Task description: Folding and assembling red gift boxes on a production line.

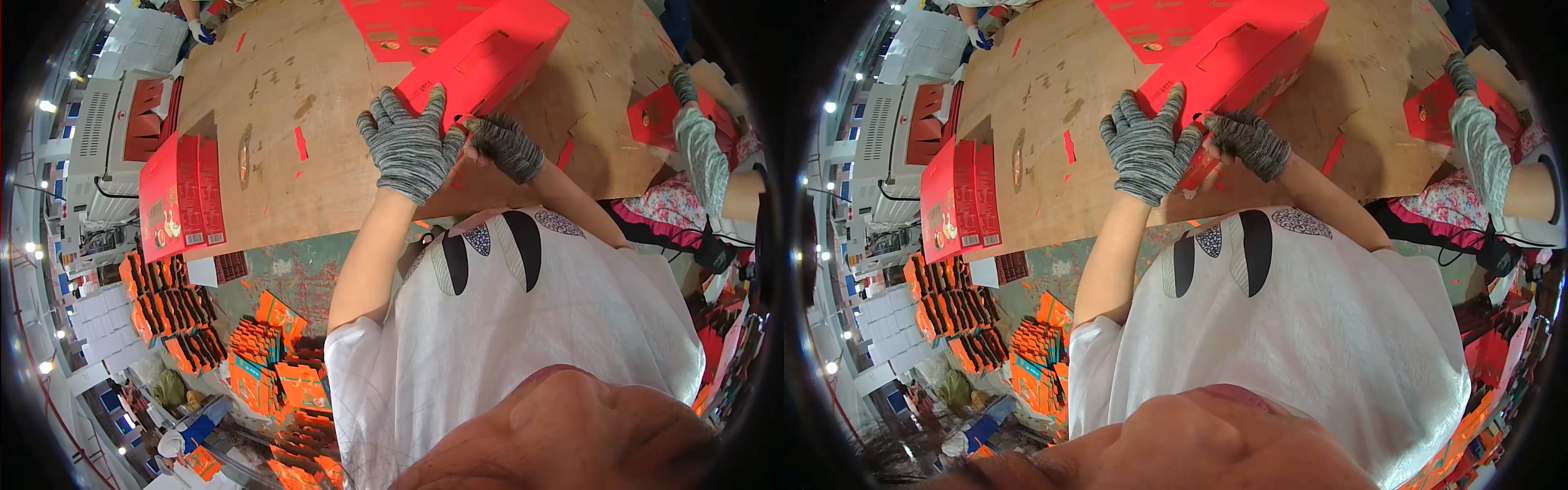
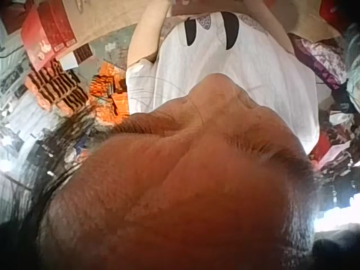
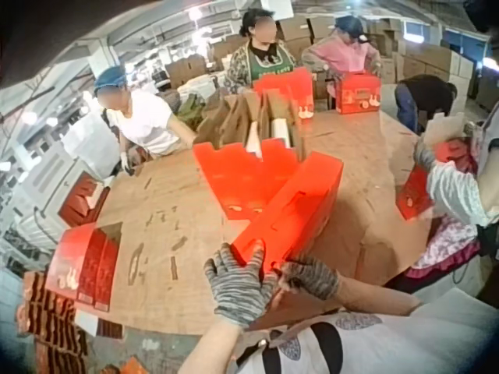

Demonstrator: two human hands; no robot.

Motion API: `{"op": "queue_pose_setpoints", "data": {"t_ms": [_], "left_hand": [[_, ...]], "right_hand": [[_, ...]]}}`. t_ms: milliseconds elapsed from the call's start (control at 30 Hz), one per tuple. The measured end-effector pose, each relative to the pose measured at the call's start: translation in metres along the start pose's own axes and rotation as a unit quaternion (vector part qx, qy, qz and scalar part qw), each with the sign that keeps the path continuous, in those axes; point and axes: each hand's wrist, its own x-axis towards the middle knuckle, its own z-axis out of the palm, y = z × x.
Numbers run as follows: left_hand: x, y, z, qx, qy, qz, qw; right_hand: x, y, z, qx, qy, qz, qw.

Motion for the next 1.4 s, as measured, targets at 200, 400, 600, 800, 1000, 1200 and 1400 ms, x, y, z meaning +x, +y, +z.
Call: {"op": "queue_pose_setpoints", "data": {"t_ms": [200,400,600,800,1000,1200,1400], "left_hand": [[-0.001,-0.001,-0.003,-0.004,0.002,0.023,1.0],[-0.002,-0.005,-0.004,-0.012,0.001,0.039,0.999],[0.002,0.001,-0.006,0.002,0.0,0.009,1.0],[0.005,0.0,0.0,0.022,-0.014,-0.002,1.0],[0.008,0.002,-0.005,0.026,-0.043,-0.011,0.999],[0.012,0.003,-0.007,0.043,-0.042,0.097,0.993],[-0.01,-0.026,0.005,-0.003,-0.029,0.005,1.0]], "right_hand": [[-0.005,-0.002,0.009,-0.016,-0.001,-0.003,1.0],[-0.008,-0.017,0.013,-0.041,-0.006,0.043,0.998],[-0.006,-0.031,-0.028,-0.046,-0.07,-0.093,0.992],[0.006,-0.02,-0.051,-0.127,-0.065,-0.169,0.975],[0.005,-0.028,-0.047,-0.355,0.084,-0.381,0.849],[0.023,-0.106,-0.01,-0.836,-0.071,-0.326,0.436],[0.074,-0.114,0.03,-0.895,-0.255,-0.162,0.328]]}}
